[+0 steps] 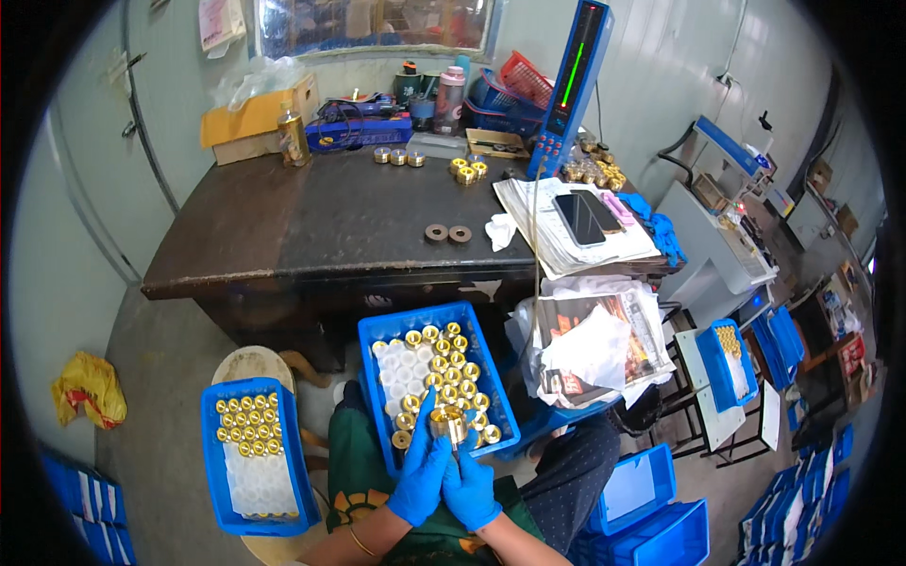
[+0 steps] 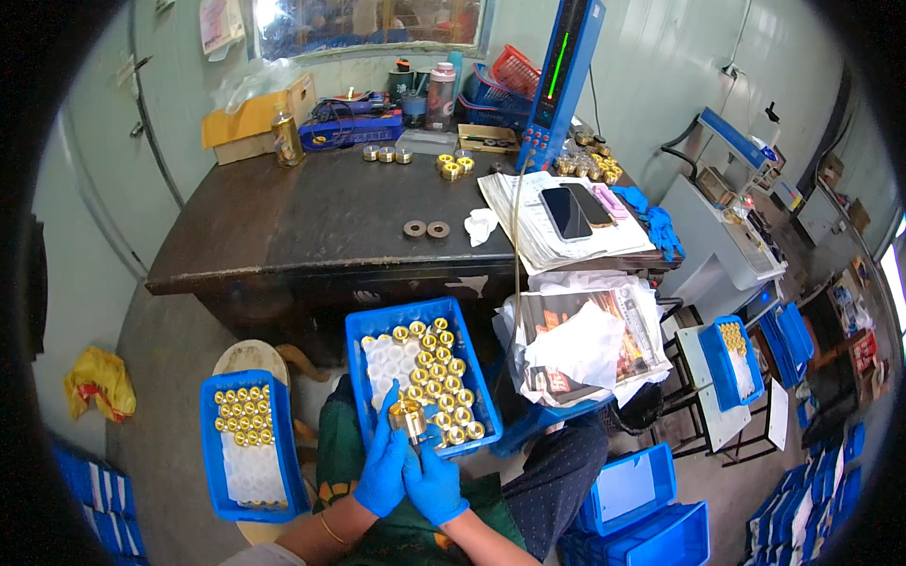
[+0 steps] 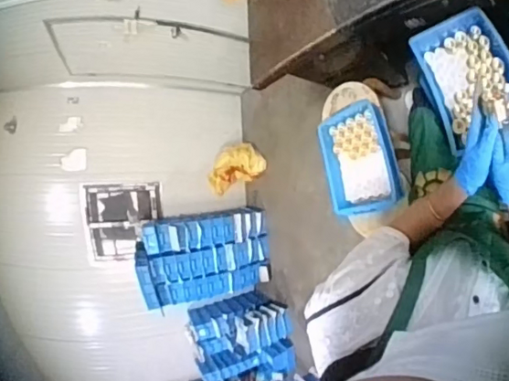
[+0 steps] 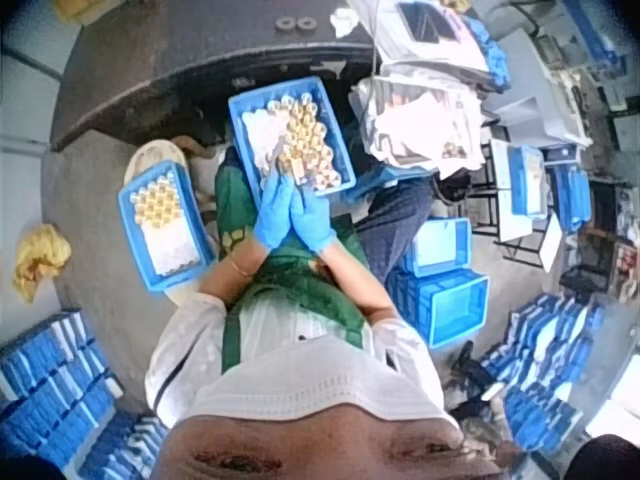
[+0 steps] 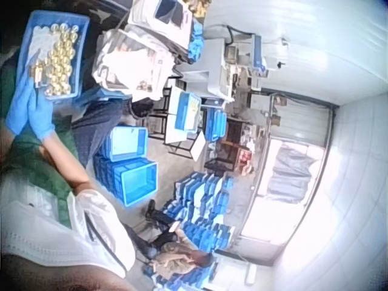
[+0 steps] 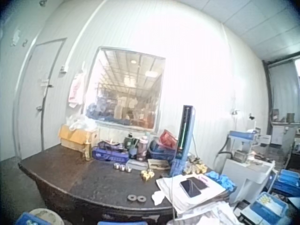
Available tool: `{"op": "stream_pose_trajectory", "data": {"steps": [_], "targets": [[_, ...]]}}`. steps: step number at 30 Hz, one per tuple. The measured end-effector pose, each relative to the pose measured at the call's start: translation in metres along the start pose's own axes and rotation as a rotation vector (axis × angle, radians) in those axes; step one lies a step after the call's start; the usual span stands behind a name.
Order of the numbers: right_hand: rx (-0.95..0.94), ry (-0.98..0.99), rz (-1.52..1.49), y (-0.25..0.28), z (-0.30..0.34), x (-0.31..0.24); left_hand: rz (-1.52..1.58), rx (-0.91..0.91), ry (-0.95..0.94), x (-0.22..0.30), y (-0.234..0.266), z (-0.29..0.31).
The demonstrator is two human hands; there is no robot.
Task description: Sorting and assembling small cylindrical brass or metal components into blue plastic trays.
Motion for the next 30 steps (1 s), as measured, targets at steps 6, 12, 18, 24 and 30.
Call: {"op": "stream_pose_trajectory", "data": {"steps": [6, 12, 18, 24, 30], "targets": [[-0.298, 0.02, 0.124, -0.038, -0.001, 0.012, -0.027, 0.172, 0.06, -0.035, 0.073, 0.001], [-0.34, -0.028, 0.126, -0.036, 0.011, 0.016, -0.935, 0.603, -0.224, -0.004, 0.239, 0.041], [-0.414, -0.004, 0.05, -0.044, 0.01, 0.02, -1.441, 0.843, 0.131, 0.032, 0.373, 0.116], [-0.459, -0.103, 0.041, -0.046, 0.016, 0.022, -1.377, 0.878, 0.339, 0.005, 0.418, 0.122], [-0.424, -0.157, 0.137, -0.04, 0.006, 0.023, -1.659, 0.724, 0.25, 0.032, 0.353, 0.061]]}}
Point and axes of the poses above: each hand's wrist, its own z-axis away from the middle knuckle, its own y-axis out of the back of the hand, x = y × z, the point moved 2 cm from there along -z, towards the middle knuckle, and after that the axes turned 5 degrees about -x, right-handed, at the moved point
